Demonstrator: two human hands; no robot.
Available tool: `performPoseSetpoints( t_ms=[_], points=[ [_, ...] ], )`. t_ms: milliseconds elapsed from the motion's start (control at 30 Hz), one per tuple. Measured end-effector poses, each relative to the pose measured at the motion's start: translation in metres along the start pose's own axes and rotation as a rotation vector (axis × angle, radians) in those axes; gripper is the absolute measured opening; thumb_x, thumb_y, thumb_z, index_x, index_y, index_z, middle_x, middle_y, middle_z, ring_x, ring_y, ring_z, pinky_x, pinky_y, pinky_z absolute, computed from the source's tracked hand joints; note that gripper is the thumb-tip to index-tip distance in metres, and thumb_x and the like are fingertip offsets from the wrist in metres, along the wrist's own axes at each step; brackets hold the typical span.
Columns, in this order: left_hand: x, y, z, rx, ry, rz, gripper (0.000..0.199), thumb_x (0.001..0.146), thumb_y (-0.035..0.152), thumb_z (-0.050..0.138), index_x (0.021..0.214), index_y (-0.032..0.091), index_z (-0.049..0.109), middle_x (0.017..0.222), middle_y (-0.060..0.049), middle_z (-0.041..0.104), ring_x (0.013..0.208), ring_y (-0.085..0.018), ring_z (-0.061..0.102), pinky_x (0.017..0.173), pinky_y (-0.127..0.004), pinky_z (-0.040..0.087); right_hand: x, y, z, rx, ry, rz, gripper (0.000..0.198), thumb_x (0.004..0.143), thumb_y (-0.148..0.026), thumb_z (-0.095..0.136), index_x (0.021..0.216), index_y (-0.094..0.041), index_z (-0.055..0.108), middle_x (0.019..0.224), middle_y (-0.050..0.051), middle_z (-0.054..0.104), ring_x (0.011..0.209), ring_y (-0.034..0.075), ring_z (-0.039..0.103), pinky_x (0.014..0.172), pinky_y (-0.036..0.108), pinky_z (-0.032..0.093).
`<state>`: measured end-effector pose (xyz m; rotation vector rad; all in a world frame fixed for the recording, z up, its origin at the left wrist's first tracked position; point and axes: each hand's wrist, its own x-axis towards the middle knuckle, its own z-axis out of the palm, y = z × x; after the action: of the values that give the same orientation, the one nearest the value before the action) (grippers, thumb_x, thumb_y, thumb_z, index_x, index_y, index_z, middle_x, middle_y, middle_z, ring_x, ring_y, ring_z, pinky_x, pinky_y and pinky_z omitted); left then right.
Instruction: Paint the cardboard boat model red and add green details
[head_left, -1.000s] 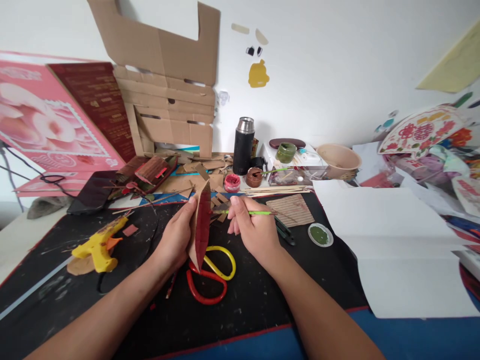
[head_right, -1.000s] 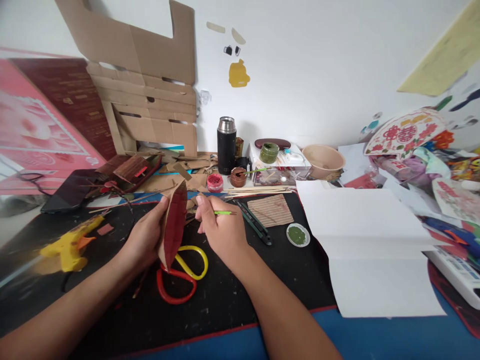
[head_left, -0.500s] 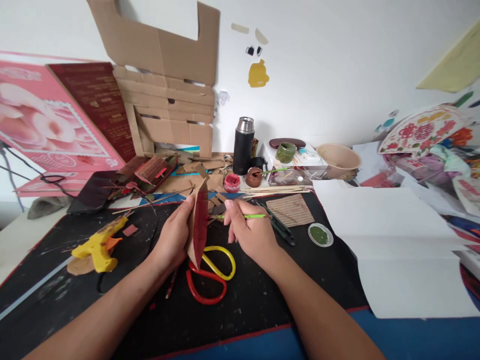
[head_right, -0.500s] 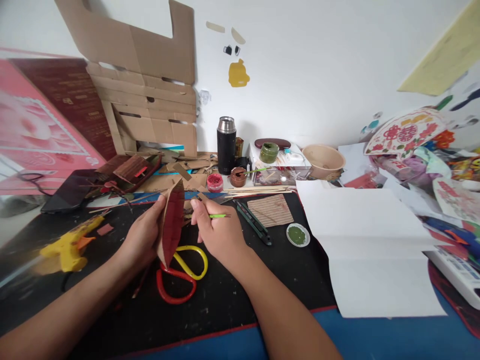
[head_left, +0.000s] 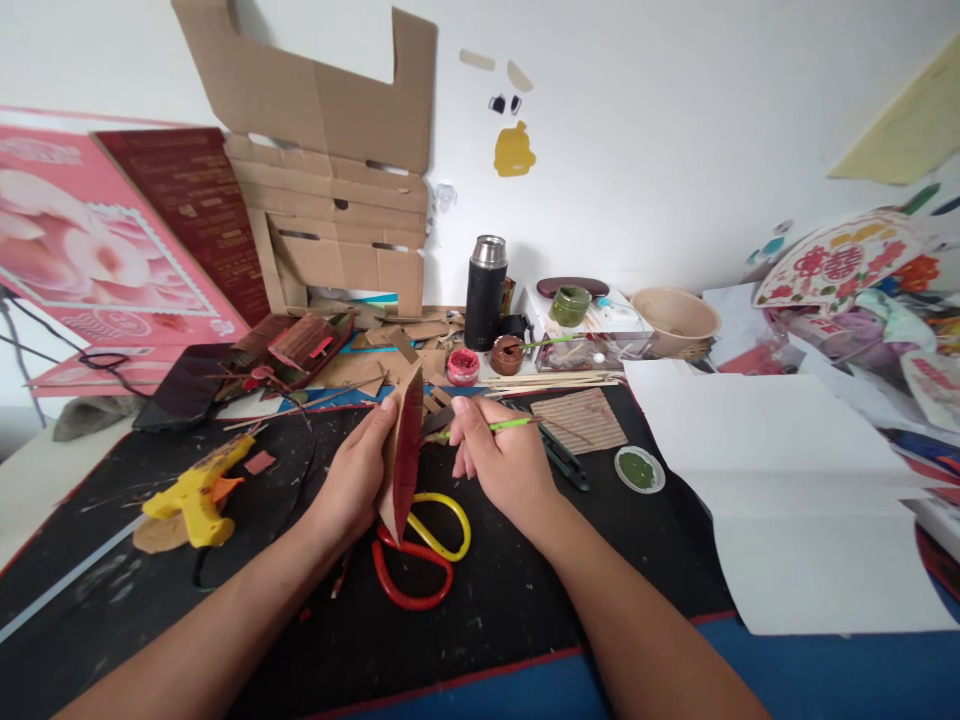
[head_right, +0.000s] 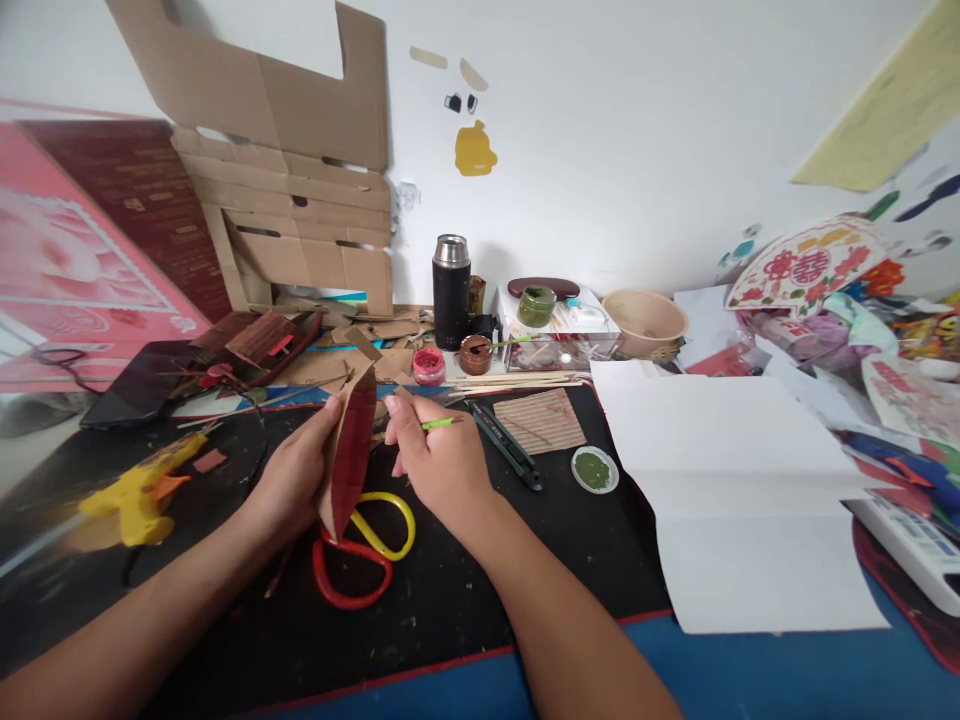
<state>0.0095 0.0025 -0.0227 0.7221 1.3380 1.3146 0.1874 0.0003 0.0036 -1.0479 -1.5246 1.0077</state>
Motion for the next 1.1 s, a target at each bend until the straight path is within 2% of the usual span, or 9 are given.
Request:
performPoseSetpoints(
  t_ms=[133,333,500,667,800,900,1033,1100],
  points=[
    [-0.003,-0.003,0.000,-0.014,-0.061,-0.009,0.064,0.078,0.075,0.087,0.110,0.020,0.087,0.087,-0.004,0.084,0.090,-0.027,0.076,0.079,-0.031,0.056,0.001,-0.001,-0.003,-0.004,0.060,-0.032,0.058,0.111,-0.070,0.048,0.077,-0.025,0.061,0.050,-0.005,0.056,0.046,0.015,0.067,0.051,0.025,0.050],
    [-0.007,0.001,0.005,-0.011,-0.038,-0.049,0.068,0.072,0.076,0.089,0.111,0.020,0.087,0.095,-0.006,0.086,0.088,-0.026,0.076,0.075,-0.031,0.055,0.001,0.000,-0.005,-0.044,0.114,-0.101,0.054,0.114,-0.064,0.048,0.080,-0.025,0.062,0.055,-0.003,0.062,0.051,0.016,0.069,0.054,0.026,0.052],
    [-0.010,0.003,0.007,0.005,-0.043,-0.062,0.075,0.068,0.080,0.089,0.108,0.017,0.086,0.084,-0.006,0.084,0.070,-0.023,0.071,0.062,-0.030,0.049,-0.002,-0.002,-0.002,-0.086,-0.007,-0.081,0.055,0.115,-0.063,0.045,0.079,-0.025,0.062,0.051,-0.005,0.058,0.045,0.014,0.064,0.054,0.025,0.051],
    [-0.007,0.006,0.007,-0.057,-0.029,-0.104,0.073,0.065,0.077,0.092,0.105,0.016,0.084,0.085,-0.006,0.084,0.067,-0.022,0.071,0.060,-0.030,0.050,-0.002,-0.007,-0.003,-0.061,-0.074,-0.002,0.058,0.113,-0.068,0.045,0.076,-0.025,0.060,0.049,-0.006,0.057,0.040,0.013,0.062,0.048,0.024,0.047],
    [-0.004,0.012,0.008,-0.171,0.022,-0.239,0.053,0.077,0.067,0.088,0.091,0.016,0.082,0.069,-0.004,0.077,0.052,-0.017,0.063,0.050,-0.028,0.048,-0.002,-0.008,-0.003,-0.013,-0.101,0.035,0.061,0.112,-0.069,0.047,0.074,-0.024,0.060,0.047,-0.006,0.057,0.038,0.012,0.060,0.046,0.023,0.044],
    [-0.003,0.016,0.008,-0.244,-0.030,-0.334,0.045,0.089,0.062,0.079,0.088,0.017,0.083,0.071,-0.008,0.079,0.051,-0.019,0.065,0.049,-0.030,0.051,-0.001,-0.006,-0.001,0.088,-0.071,0.054,0.063,0.108,-0.075,0.051,0.073,-0.023,0.060,0.045,-0.007,0.052,0.035,0.011,0.057,0.041,0.022,0.038],
    [-0.002,0.022,0.005,-0.241,-0.016,-0.356,0.044,0.092,0.064,0.076,0.096,0.021,0.085,0.073,-0.011,0.081,0.055,-0.024,0.071,0.050,-0.034,0.057,0.002,-0.006,-0.002,0.238,0.018,0.092,0.067,0.099,-0.084,0.057,0.070,-0.024,0.059,0.041,-0.009,0.041,0.033,0.012,0.054,0.036,0.020,0.034],
    [-0.001,0.025,0.005,-0.265,-0.003,-0.378,0.043,0.100,0.059,0.069,0.105,0.020,0.086,0.075,-0.011,0.082,0.056,-0.025,0.074,0.051,-0.034,0.059,0.004,-0.008,-0.004,0.272,0.062,0.099,0.068,0.097,-0.085,0.059,0.070,-0.023,0.058,0.041,-0.009,0.040,0.033,0.011,0.054,0.035,0.019,0.033]
  ],
)
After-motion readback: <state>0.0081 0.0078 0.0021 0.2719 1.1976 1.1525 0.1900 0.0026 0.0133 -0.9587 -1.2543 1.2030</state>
